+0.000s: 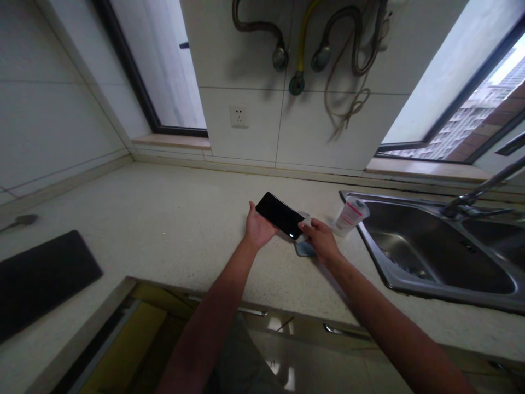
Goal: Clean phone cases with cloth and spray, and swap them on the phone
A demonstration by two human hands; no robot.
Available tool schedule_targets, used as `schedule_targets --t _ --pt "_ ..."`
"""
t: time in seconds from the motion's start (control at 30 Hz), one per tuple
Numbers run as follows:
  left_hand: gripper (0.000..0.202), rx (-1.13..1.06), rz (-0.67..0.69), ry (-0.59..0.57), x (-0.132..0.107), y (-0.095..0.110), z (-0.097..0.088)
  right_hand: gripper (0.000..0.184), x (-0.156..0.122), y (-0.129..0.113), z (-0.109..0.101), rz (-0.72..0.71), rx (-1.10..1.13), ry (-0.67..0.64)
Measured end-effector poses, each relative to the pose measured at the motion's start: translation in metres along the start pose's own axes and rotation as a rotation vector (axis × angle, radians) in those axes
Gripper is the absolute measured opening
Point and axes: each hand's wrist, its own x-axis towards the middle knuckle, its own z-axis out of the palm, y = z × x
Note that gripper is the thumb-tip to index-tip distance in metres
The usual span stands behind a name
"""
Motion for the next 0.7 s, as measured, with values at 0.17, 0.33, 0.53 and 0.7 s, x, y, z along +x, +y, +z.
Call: schedule_targets --t 0.17,0.33,0.53,0.7 --pt "0.072 0.195 -0.234 -0.001 0.0 0.007 -0.006 0.04 0.021 -0.01 -0.013 -0.046 0.088 0.111" --pt "0.045 0.432 -0.388 0.03 -0.003 0.005 -0.009 0.038 0.034 -0.012 -0.011 -0.06 0.138 0.191" --pt "0.03 0.497 -0.327 0.02 -0.004 0.004 -0.013 0.036 0.045 -0.01 0.002 -0.124 0.177 0.154" --pt "0.026 0.483 -0.157 0.049 -0.001 -0.006 -0.011 0.035 0.051 -0.001 0.012 -0.152 0.262 0.183"
